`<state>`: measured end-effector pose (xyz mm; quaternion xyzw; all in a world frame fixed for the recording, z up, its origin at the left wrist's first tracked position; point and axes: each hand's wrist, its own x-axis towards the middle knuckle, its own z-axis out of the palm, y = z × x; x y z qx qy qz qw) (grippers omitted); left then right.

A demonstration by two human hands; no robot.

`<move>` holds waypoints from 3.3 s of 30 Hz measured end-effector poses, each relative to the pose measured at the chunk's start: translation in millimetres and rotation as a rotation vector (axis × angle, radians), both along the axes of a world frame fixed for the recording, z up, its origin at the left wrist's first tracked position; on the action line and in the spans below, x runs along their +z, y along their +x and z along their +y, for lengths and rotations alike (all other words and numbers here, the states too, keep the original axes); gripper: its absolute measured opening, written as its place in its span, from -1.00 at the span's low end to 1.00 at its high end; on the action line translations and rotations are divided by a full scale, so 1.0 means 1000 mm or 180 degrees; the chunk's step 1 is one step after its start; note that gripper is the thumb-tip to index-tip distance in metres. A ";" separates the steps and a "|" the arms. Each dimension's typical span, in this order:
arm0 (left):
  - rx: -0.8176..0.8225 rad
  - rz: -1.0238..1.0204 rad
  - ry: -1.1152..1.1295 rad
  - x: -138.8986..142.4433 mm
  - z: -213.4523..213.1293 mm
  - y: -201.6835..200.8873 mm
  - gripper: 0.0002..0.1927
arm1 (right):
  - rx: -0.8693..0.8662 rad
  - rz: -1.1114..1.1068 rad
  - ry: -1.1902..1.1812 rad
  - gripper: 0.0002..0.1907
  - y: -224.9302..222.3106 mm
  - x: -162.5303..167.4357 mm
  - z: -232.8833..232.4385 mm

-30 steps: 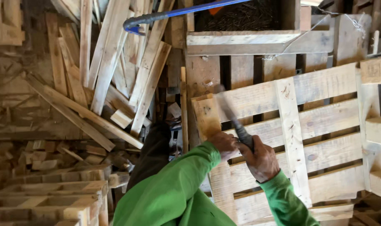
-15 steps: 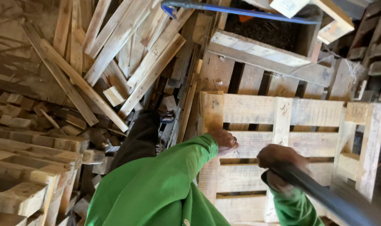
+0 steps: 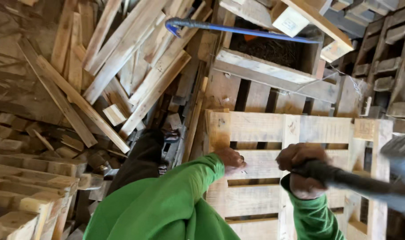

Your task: The person repairs wooden pallets, hammering nails into boards and positioning wood blocks on the pallet deck. They use a crowbar to pry and reposition pallet parts, flip a pallet over, and continue hammering nails to secure loose boards.

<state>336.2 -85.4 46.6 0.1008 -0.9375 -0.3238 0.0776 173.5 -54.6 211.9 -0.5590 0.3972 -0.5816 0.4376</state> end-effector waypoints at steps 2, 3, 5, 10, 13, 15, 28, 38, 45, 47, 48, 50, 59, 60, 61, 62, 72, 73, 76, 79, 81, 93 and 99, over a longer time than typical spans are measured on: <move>0.0046 0.0094 -0.0087 0.003 0.000 0.003 -0.85 | 0.0161 0.0467 0.0012 -0.58 0.006 -0.014 0.004; 0.0080 0.0165 -0.0027 0.004 0.000 0.004 -0.85 | 0.0050 0.0577 0.0369 -0.60 0.004 -0.022 0.011; 0.0151 0.0290 0.0091 0.002 -0.001 0.003 -0.85 | -0.0159 0.0781 0.1086 -0.60 -0.002 -0.043 0.031; -0.0188 -0.0510 0.0194 -0.005 0.000 -0.001 -0.76 | -0.0702 0.1192 0.2994 -0.55 -0.010 -0.080 0.080; -0.0103 -0.0175 0.0125 -0.009 0.004 -0.001 -0.80 | -0.0904 0.0413 0.3298 -0.50 0.007 -0.077 0.102; -0.0073 -0.0003 0.0113 -0.011 0.007 -0.001 -0.81 | -0.1087 0.0012 0.3419 -0.44 0.021 -0.071 0.112; -0.0242 0.0013 -0.0154 -0.019 0.018 -0.004 -0.89 | -0.0120 -0.0496 0.5104 -0.34 -0.024 -0.091 0.096; -0.0734 -0.0874 0.0040 -0.020 0.012 -0.008 -0.82 | -0.0790 0.0163 0.4401 -0.30 -0.007 -0.077 0.090; -0.0241 -0.0098 0.0010 -0.026 0.015 -0.003 -0.86 | -0.1112 0.0400 0.3778 -0.61 0.032 -0.084 0.123; -0.0194 -0.0101 -0.0006 -0.028 0.015 -0.001 -0.87 | -0.1146 0.0222 0.3729 -0.62 0.034 -0.090 0.128; -0.0159 -0.0041 -0.0049 -0.028 0.015 0.000 -0.88 | -0.1175 0.0427 0.3743 -0.63 0.035 -0.092 0.129; -0.0074 0.0082 -0.0123 -0.027 0.015 0.000 -0.85 | -0.1220 0.0853 0.3771 -0.66 0.034 -0.095 0.131; -0.0054 -0.0062 0.0363 -0.023 0.003 0.006 -0.80 | -0.1404 0.1291 0.2916 -0.61 0.034 -0.087 0.114; 0.0009 0.0097 0.0411 -0.023 0.001 0.008 -0.81 | -0.1424 0.1384 0.3137 -0.58 0.035 -0.088 0.110; 0.0068 0.0249 0.0464 -0.023 -0.001 0.009 -0.82 | -0.1444 0.1472 0.3368 -0.55 0.034 -0.089 0.105; 0.0106 0.0397 0.0514 -0.023 -0.002 0.011 -0.83 | -0.1483 0.1548 0.3601 -0.52 0.036 -0.090 0.101; -0.0036 0.0287 0.0038 -0.018 0.001 0.008 -0.82 | -0.1262 0.4028 0.1718 -0.49 0.093 -0.066 0.062; -0.0119 0.0253 -0.0027 -0.020 0.002 0.008 -0.80 | -0.1318 0.4033 0.1618 -0.50 0.100 -0.062 0.057; 0.0447 0.1134 -0.0156 -0.025 0.006 0.007 -0.88 | -0.1421 0.4172 0.1717 -0.53 0.113 -0.054 0.048; 0.0536 0.1198 0.0174 -0.027 0.008 0.005 -0.92 | -0.1467 0.4234 0.1669 -0.52 0.117 -0.048 0.049; 0.0431 0.1084 0.0262 -0.027 0.008 0.005 -0.91 | -0.1429 0.4259 0.1638 -0.51 0.115 -0.045 0.054; 0.0044 0.0338 0.0041 -0.026 0.014 0.007 -0.88 | 0.0078 0.4909 0.2898 -0.38 0.008 -0.078 0.039; -0.0052 0.0373 0.0197 -0.044 0.024 -0.002 -0.89 | 0.0502 0.3917 0.3791 -0.38 -0.040 -0.111 0.036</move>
